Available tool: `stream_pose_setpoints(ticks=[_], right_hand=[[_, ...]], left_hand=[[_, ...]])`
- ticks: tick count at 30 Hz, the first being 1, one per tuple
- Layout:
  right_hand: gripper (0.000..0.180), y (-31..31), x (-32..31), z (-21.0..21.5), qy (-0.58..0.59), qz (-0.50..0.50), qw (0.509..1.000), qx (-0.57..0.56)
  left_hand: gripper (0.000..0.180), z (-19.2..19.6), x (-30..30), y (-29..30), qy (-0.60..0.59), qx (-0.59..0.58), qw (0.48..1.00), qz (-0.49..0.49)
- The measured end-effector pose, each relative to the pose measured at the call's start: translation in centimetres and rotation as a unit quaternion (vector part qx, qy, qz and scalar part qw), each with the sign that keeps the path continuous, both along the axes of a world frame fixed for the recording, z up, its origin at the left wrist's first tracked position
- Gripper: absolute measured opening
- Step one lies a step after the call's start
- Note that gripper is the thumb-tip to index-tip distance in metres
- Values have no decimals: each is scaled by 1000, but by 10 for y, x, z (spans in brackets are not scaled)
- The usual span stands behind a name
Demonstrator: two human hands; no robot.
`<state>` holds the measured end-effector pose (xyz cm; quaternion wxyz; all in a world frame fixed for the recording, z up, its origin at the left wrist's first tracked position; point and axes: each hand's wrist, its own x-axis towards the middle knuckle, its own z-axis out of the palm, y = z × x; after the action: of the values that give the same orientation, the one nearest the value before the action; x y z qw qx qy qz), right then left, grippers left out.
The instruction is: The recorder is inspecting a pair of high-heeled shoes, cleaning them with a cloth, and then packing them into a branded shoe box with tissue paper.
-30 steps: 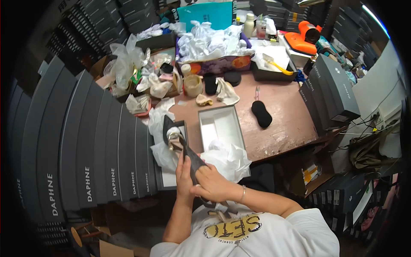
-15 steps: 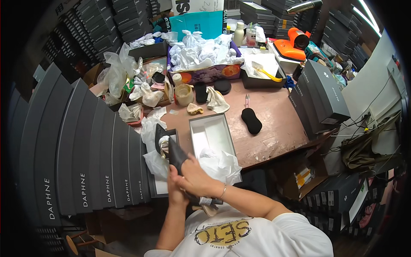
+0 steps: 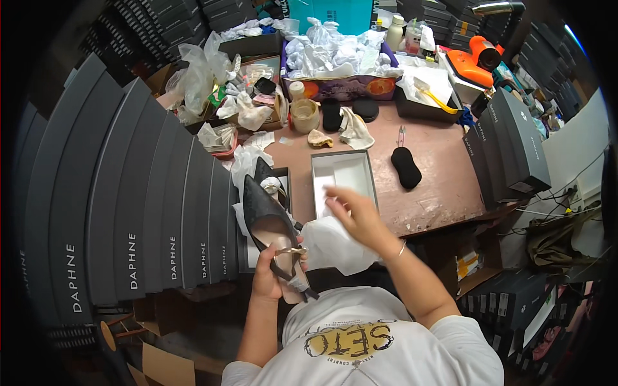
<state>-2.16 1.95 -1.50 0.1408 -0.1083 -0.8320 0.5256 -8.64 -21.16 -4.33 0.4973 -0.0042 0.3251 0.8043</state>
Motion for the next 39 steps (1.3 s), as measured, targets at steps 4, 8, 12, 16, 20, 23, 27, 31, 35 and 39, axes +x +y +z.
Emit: stream_pose_setpoints(ticks=[4, 8, 12, 16, 20, 23, 27, 31, 35, 39], right_hand=[[35, 27, -16, -88, -174, 82, 924, 332], [38, 38, -29, -98, -22, -82, 986, 145], [40, 48, -11, 11, 104, 11, 948, -302], [37, 4, 16, 33, 37, 85, 992, 84], [45, -13, 9, 8, 120, -10, 967, 225], [40, -24, 16, 7, 118, 17, 955, 273], [35, -18, 20, -4, 103, 64, 943, 310], [36, -8, 4, 0, 85, 14, 944, 318], [70, -5, 8, 17, 90, 20, 989, 112], [90, 6, -5, -3, 62, -20, 995, 77]], left_hand=[[54, 18, 6, 22, -1, -41, 999, -15], [56, 6, 11, 36, 3, -18, 999, -28], [54, -3, 10, 45, 8, -34, 999, -34], [53, 5, 15, 65, 29, -12, 998, -63], [51, 14, 26, 73, 14, -28, 998, -51], [50, 0, 24, 66, 22, -55, 997, -56], [46, -11, 44, 67, 25, -63, 997, -40], [36, 5, 35, 75, 59, -58, 995, -59], [43, -8, 15, 58, 32, -29, 991, -127], [53, -2, 20, 65, 33, -18, 985, -168]])
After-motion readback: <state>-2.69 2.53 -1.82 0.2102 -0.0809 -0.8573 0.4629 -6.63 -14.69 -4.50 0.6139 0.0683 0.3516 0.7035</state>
